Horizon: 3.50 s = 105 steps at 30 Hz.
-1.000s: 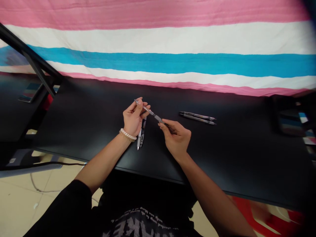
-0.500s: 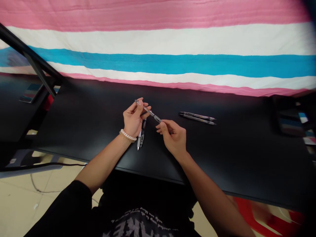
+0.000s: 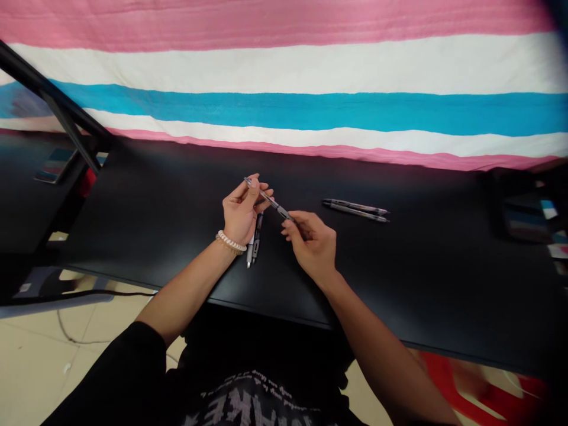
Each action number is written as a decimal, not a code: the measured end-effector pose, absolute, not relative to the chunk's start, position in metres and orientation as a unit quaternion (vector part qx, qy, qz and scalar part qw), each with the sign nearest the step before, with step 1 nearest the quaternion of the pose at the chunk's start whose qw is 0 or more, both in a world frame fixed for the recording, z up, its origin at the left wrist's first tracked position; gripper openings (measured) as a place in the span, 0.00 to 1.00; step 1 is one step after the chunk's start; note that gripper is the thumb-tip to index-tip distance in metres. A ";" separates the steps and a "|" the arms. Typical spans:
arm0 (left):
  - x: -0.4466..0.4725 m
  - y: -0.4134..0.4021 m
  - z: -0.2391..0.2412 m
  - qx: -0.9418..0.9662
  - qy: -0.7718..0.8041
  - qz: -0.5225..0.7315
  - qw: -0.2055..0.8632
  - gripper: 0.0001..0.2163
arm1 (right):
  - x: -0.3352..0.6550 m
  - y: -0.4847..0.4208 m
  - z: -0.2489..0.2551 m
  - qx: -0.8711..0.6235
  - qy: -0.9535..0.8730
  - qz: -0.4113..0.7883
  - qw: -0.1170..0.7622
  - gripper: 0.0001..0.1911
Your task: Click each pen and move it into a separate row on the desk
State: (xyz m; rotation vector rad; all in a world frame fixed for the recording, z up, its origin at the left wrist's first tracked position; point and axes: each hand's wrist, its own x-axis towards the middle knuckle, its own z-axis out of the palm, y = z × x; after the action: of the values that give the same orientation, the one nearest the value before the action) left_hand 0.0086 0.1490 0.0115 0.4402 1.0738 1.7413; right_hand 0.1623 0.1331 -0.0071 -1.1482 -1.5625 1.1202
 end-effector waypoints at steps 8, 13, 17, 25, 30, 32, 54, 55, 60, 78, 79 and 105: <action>0.008 0.148 0.013 0.194 0.443 0.720 0.497 0.14 | 0.162 0.132 -0.006 -0.437 -0.685 0.450 0.371 0.16; 0.004 0.148 0.017 0.200 0.398 0.711 0.545 0.10 | 0.163 0.131 -0.001 -0.418 -0.666 0.520 0.333 0.19; 0.000 0.148 0.027 0.154 0.326 0.681 0.637 0.10 | 0.160 0.130 0.002 -0.400 -0.746 0.448 0.288 0.20; -0.003 0.141 0.040 0.044 0.315 0.671 0.670 0.15 | 0.156 0.125 0.003 -0.387 -0.816 0.378 0.202 0.19; -0.001 0.143 0.039 0.084 0.320 0.673 0.662 0.16 | 0.156 0.125 0.002 -0.388 -0.803 0.400 0.212 0.18; 0.001 0.143 0.037 0.156 0.326 0.651 0.668 0.17 | 0.156 0.125 0.002 -0.398 -0.787 0.408 0.238 0.18; -0.012 0.145 0.003 0.629 0.689 0.342 0.110 0.09 | 0.167 0.151 0.000 -0.430 -0.194 0.696 0.541 0.16; -0.010 0.144 0.002 0.636 0.695 0.320 0.098 0.10 | 0.166 0.150 0.001 -0.426 -0.205 0.700 0.535 0.16; -0.006 0.138 0.000 0.638 0.723 0.253 0.073 0.08 | 0.161 0.144 0.003 -0.425 -0.295 0.694 0.500 0.12; 0.013 0.140 0.021 0.328 0.520 0.667 0.421 0.17 | 0.156 0.125 0.000 -0.341 -0.653 0.605 0.302 0.14; 0.014 0.140 0.021 0.311 0.508 0.677 0.431 0.18 | 0.156 0.125 0.000 -0.341 -0.650 0.608 0.301 0.15; 0.003 0.146 0.018 0.234 0.449 0.690 0.517 0.15 | 0.152 0.127 0.001 -0.455 -0.549 0.543 0.444 0.15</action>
State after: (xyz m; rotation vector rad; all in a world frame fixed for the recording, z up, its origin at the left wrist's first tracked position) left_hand 0.0031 0.1463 0.0182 0.5612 1.0772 1.6573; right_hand 0.1517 0.1265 0.0009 -1.1267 -1.3616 1.3452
